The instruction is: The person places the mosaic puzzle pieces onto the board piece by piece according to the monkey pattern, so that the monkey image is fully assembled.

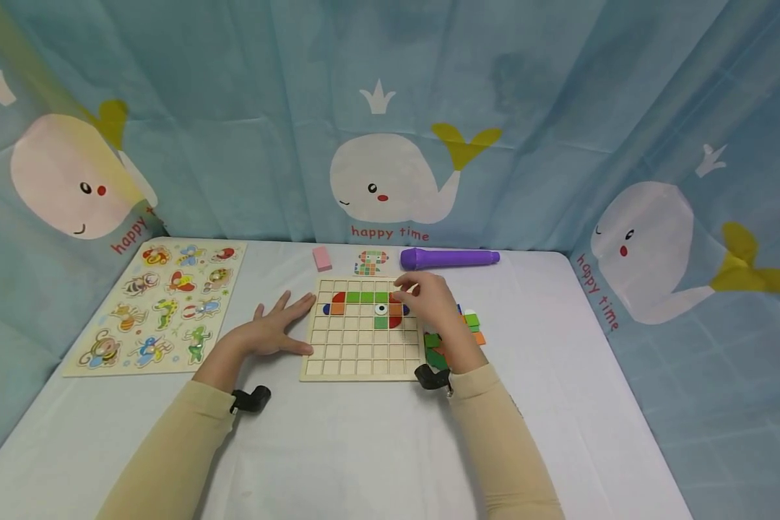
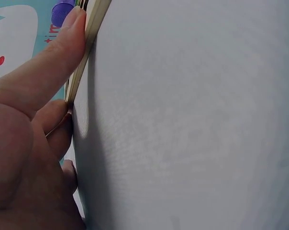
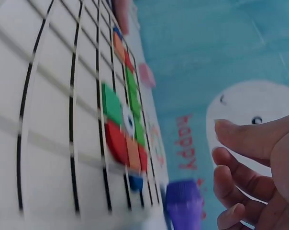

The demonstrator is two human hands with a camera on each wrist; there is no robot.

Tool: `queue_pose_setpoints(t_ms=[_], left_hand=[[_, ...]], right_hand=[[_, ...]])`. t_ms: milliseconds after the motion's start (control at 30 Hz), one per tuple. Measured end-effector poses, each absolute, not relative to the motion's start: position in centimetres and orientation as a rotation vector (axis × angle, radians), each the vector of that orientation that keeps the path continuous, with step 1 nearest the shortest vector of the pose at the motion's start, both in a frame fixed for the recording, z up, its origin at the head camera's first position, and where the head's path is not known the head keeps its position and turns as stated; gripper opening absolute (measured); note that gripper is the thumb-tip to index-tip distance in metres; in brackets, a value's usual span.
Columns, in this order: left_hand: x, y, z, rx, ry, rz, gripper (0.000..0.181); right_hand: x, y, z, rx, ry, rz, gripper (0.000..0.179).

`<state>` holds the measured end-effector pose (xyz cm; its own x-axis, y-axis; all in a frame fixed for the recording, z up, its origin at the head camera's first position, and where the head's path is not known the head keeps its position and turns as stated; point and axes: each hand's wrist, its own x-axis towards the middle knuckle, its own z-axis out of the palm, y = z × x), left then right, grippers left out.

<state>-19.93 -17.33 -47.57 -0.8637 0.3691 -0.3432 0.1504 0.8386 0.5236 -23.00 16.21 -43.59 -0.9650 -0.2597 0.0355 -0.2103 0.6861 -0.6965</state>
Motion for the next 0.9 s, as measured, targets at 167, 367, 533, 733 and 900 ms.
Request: queue_pose_setpoints(t_ms=[167, 367, 533, 733, 900], left_hand=[[-20.1, -17.4, -47.8, 0.386, 2.583, 0.676, 0.115], [-20.1, -17.4, -47.9, 0.382, 2.578, 0.682, 0.116], [-20.1, -17.5, -48.1, 0.383, 2.570, 0.697, 0.117], [-20.0, -17.5, -48.0, 0.388, 2.571, 0.704, 0.116], [-20.1, -17.5, -47.8, 0.381, 2.571, 0.706, 0.116]], right_hand=[[-22.9, 18.8, -44.1, -0.315, 2.899, -1.081, 0.026], [-22.7, 21.5, -45.2, -0.194, 2.946, -0.994, 0.026], [-22.7, 24.2, -45.9, -0.073, 2.918, -0.935, 0.029], [-22.7, 26.7, -46.5, 0.002, 2.870, -0.819, 0.034], [-22.9, 27.4, -46.7, 0.004, 2.834, -0.780, 0.039]])
